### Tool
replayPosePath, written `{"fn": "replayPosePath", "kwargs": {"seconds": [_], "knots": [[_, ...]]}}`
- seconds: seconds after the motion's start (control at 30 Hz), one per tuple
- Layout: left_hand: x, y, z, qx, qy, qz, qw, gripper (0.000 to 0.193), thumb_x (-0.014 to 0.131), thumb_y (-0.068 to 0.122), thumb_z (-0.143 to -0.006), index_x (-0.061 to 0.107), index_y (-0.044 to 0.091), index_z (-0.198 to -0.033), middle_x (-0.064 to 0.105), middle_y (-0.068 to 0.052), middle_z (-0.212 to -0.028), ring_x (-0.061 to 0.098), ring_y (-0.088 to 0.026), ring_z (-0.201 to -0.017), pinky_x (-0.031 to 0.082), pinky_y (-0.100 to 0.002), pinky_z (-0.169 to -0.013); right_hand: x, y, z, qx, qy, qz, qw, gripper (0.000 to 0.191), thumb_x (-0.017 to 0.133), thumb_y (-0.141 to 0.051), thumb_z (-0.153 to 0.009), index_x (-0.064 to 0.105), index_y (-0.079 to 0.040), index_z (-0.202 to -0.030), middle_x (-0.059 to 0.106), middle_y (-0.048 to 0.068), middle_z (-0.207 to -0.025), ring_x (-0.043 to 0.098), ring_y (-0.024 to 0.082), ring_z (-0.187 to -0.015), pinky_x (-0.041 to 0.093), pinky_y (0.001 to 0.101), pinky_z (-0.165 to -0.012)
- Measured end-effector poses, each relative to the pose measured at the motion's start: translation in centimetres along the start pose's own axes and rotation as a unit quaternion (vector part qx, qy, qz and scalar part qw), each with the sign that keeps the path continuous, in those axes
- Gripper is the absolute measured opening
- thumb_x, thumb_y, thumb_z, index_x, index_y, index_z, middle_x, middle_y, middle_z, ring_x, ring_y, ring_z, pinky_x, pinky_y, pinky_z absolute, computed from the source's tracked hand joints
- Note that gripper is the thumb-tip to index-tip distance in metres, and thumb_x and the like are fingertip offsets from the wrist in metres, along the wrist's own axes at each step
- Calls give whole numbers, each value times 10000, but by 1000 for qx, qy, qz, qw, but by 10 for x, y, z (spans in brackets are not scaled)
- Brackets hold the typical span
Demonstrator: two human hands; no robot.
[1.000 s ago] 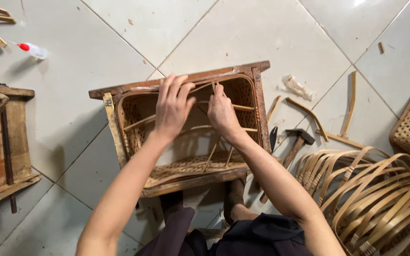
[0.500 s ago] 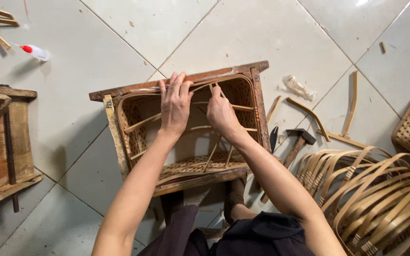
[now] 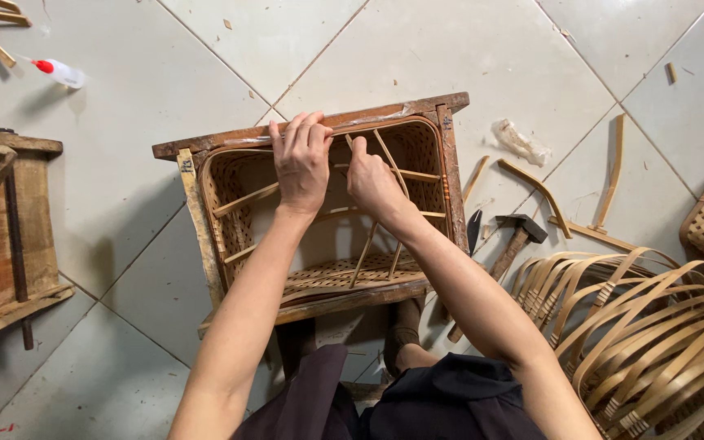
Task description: The person sits on the floor and fits a woven bamboo panel into a rectangular wooden basket frame, pressing and tucking the woven strips along the rim. They then add curved bamboo strips across the basket body and use a hammer to tap the strips securely into the frame, adjusting the weave as they work.
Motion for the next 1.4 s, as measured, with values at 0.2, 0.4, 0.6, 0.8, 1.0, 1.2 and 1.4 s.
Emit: {"fn": "replayPosePath", "kwargs": {"seconds": [0.2,0.4,0.6,0.8,1.0,1.2,1.4], "knots": [[-6,-6,-5,16,-2,63,998,117,752,96,-960,662,74,-1031,678,-46,-1276,599,-262,-1289,348,-591,-1214,-1,0,5,-25,16,48,998,173,509,-33,-990,413,49,-1109,664,324,-753,678,511,-718,550,576,-591],[-46,-45,-7,35,-53,108,992,265,862,153,-797,727,108,-1020,696,-77,-1258,599,-326,-1245,292,-639,-1148,-22,-22,11,-133,75,189,970,474,660,-200,-964,513,51,-1340,618,281,-1220,643,381,-1082,581,450,-841],[-58,-54,-6,14,-82,178,981,320,815,-15,-773,679,60,-1052,680,-101,-1308,623,-317,-1279,353,-576,-1196,-21,-55,-21,-355,143,188,905,640,729,-265,-863,534,4,-1411,601,156,-1318,554,340,-1231,415,479,-1092],[-63,-46,-12,-1,-79,162,984,283,796,-62,-756,665,28,-990,714,-106,-1246,660,-299,-1199,437,-521,-1143,-14,-54,-27,-327,109,179,921,541,697,-154,-909,566,10,-1407,608,120,-1278,576,301,-1167,474,421,-1055],[-61,-43,-12,0,-64,145,987,265,795,-62,-739,664,17,-954,714,-119,-1235,649,-311,-1206,446,-502,-1117,-18,-61,-23,-334,143,207,908,512,675,-132,-896,576,7,-1378,609,113,-1275,577,280,-1171,477,416,-1051],[-58,-47,-12,0,-47,158,986,241,781,-70,-743,673,15,-942,724,-130,-1217,663,-316,-1188,461,-494,-1102,-17,-65,-22,-321,158,211,910,488,678,-140,-898,574,-13,-1358,613,102,-1262,578,270,-1166,479,408,-1049],[-61,-46,-12,6,-21,161,987,215,773,-92,-772,675,8,-935,739,-133,-1174,696,-320,-1109,533,-419,-1001,-21,-69,-22,-306,167,189,918,451,696,-159,-905,585,-44,-1326,622,91,-1253,582,270,-1165,485,406,-1036]]}}
Point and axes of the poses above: each hand's wrist, its own z-axis away from the middle knuckle, its own x-axis out of the palm, y = z × x, the point moved 5 cm from there along -z, towards the middle knuckle
